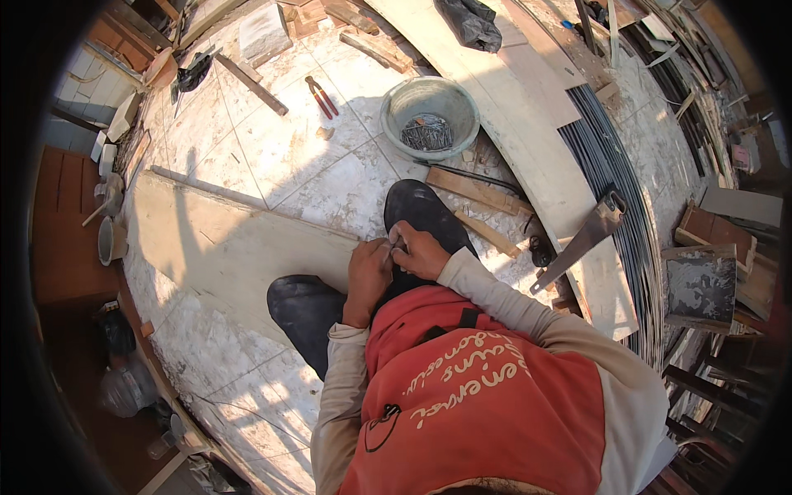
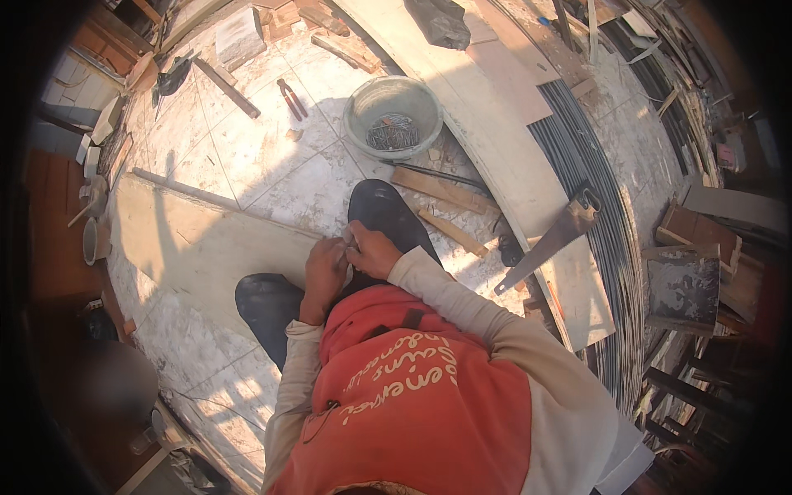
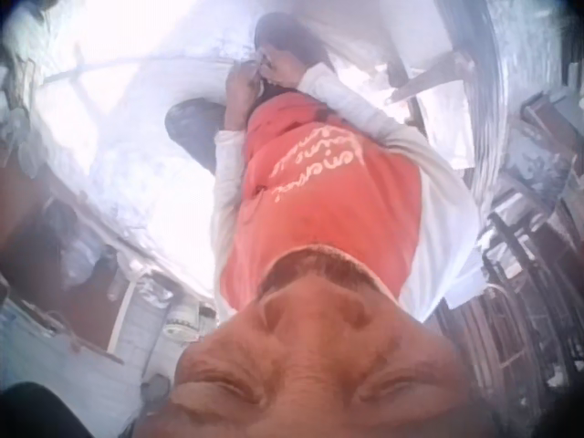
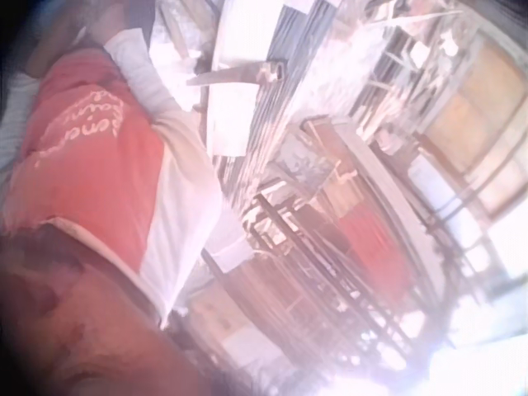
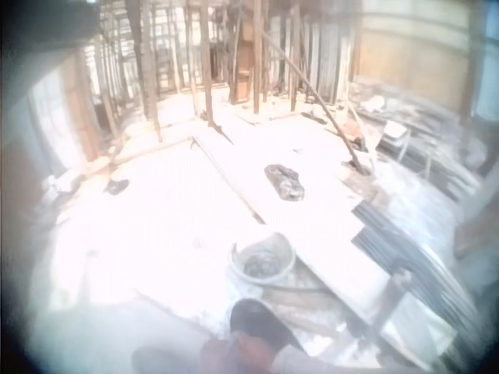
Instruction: The person measures a wooden board with a tape measure, cuts a small piece with a handsaw, and nails it to the end of the longer board with a hammer.
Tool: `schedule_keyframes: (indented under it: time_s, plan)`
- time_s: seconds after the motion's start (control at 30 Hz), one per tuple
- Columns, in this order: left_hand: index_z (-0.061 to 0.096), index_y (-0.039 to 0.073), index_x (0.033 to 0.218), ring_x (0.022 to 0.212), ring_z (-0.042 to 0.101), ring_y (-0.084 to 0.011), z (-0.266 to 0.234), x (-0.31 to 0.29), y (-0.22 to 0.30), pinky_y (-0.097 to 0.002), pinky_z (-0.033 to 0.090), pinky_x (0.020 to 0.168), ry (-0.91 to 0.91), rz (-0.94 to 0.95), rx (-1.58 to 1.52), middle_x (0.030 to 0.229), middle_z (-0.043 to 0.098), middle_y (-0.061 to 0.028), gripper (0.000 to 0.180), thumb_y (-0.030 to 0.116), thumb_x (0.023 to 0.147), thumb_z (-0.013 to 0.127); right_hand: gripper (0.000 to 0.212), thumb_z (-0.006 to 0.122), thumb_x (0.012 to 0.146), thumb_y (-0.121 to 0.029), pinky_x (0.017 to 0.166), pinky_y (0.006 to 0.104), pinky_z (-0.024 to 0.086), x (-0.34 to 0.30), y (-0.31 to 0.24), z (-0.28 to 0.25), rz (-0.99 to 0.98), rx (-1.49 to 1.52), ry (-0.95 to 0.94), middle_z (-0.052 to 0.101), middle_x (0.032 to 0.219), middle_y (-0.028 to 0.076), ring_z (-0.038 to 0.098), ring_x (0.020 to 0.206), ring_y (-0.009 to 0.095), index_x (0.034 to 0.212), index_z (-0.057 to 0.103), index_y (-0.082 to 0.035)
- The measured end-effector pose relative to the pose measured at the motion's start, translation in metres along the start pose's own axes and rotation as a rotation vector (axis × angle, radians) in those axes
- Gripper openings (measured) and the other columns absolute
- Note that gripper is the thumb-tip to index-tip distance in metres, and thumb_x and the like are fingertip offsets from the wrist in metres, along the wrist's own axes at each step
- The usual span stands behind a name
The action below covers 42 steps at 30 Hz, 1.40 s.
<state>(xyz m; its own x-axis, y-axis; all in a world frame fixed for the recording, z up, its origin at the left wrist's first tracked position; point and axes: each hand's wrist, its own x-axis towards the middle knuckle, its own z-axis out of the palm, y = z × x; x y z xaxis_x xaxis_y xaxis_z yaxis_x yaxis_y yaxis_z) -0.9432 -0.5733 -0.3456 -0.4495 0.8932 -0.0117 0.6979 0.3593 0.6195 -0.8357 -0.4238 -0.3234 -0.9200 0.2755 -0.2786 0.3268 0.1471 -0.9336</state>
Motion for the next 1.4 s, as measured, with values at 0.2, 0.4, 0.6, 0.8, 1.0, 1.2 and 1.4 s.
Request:
schedule_keyframes:
  time_s: [0.2, 0.4, 0.6, 0.8, 1.0, 1.2, 1.4]
  plan:
    - [0.069, 0.002, 0.109, 0.098, 0.066, -0.0377, 0.014, -0.028, 0.020, -0.0442, 0.054, 0.080, 0.156, 0.004, -0.109, 0.105, 0.069, -0.0166, 0.021, 0.005, 0.088, 0.065, 0.031, 0.062, 0.094, -0.015, 0.062, 0.0365, 0.052, -0.021, 0.025, 0.021, -0.390, -0.261, 0.216, 0.066, 0.089, 0.016, 0.068, 0.073, 0.025, 0.118, 0.047, -0.003]
    - [0.067, 0.000, 0.112, 0.079, 0.070, -0.0312, 0.015, -0.055, -0.008, -0.0378, 0.055, 0.073, 0.196, -0.212, -0.221, 0.101, 0.071, -0.0153, 0.019, 0.006, 0.095, 0.061, 0.041, 0.062, 0.096, -0.013, 0.071, 0.0354, 0.054, -0.069, 0.005, 0.032, -0.230, 0.073, 0.097, 0.060, 0.103, 0.014, 0.066, 0.090, 0.024, 0.132, 0.048, -0.003]
    - [0.058, -0.004, 0.118, 0.068, 0.061, -0.0128, -0.022, -0.042, -0.047, -0.0265, 0.050, 0.063, 0.374, -0.551, -0.638, 0.096, 0.070, -0.0107, 0.022, 0.008, 0.100, 0.058, 0.034, 0.069, 0.087, -0.010, 0.082, 0.0377, 0.053, -0.103, -0.003, 0.012, -0.587, -0.225, 0.291, 0.058, 0.111, 0.012, 0.062, 0.095, 0.031, 0.119, 0.060, -0.004]
    - [0.060, -0.004, 0.108, 0.070, 0.060, -0.0114, -0.106, 0.018, -0.050, -0.0261, 0.049, 0.067, 0.578, -0.376, -0.567, 0.100, 0.071, -0.0116, 0.017, 0.011, 0.100, 0.056, 0.033, 0.071, 0.081, -0.011, 0.091, 0.0411, 0.048, -0.104, 0.013, 0.002, -0.420, -0.345, 0.437, 0.055, 0.112, 0.011, 0.055, 0.106, 0.032, 0.112, 0.060, -0.005]
    - [0.064, -0.003, 0.107, 0.070, 0.057, -0.0110, -0.090, 0.014, -0.033, -0.0260, 0.047, 0.063, 0.614, -0.445, -0.613, 0.088, 0.065, -0.0053, 0.015, 0.009, 0.098, 0.060, 0.035, 0.071, 0.083, -0.015, 0.098, 0.0415, 0.046, -0.098, 0.026, -0.005, -0.314, -0.442, 0.329, 0.055, 0.120, 0.013, 0.054, 0.116, 0.032, 0.114, 0.061, -0.004]
    - [0.067, -0.003, 0.104, 0.062, 0.055, -0.0098, -0.002, -0.037, -0.080, -0.0246, 0.044, 0.058, 0.534, -0.661, -0.898, 0.078, 0.063, -0.0027, 0.016, 0.008, 0.094, 0.063, 0.036, 0.068, 0.089, -0.019, 0.102, 0.0417, 0.044, -0.092, 0.039, -0.019, -0.185, -0.313, 0.238, 0.055, 0.126, 0.015, 0.054, 0.117, 0.035, 0.122, 0.061, -0.006]
    - [0.068, -0.003, 0.103, 0.060, 0.055, -0.0093, 0.013, -0.036, -0.090, -0.0254, 0.045, 0.058, 0.490, -0.682, -0.758, 0.073, 0.063, -0.0023, 0.017, 0.009, 0.093, 0.063, 0.035, 0.068, 0.090, -0.022, 0.102, 0.0406, 0.044, -0.069, 0.053, -0.024, -0.156, -0.336, 0.177, 0.057, 0.122, 0.015, 0.054, 0.119, 0.035, 0.120, 0.062, -0.006]
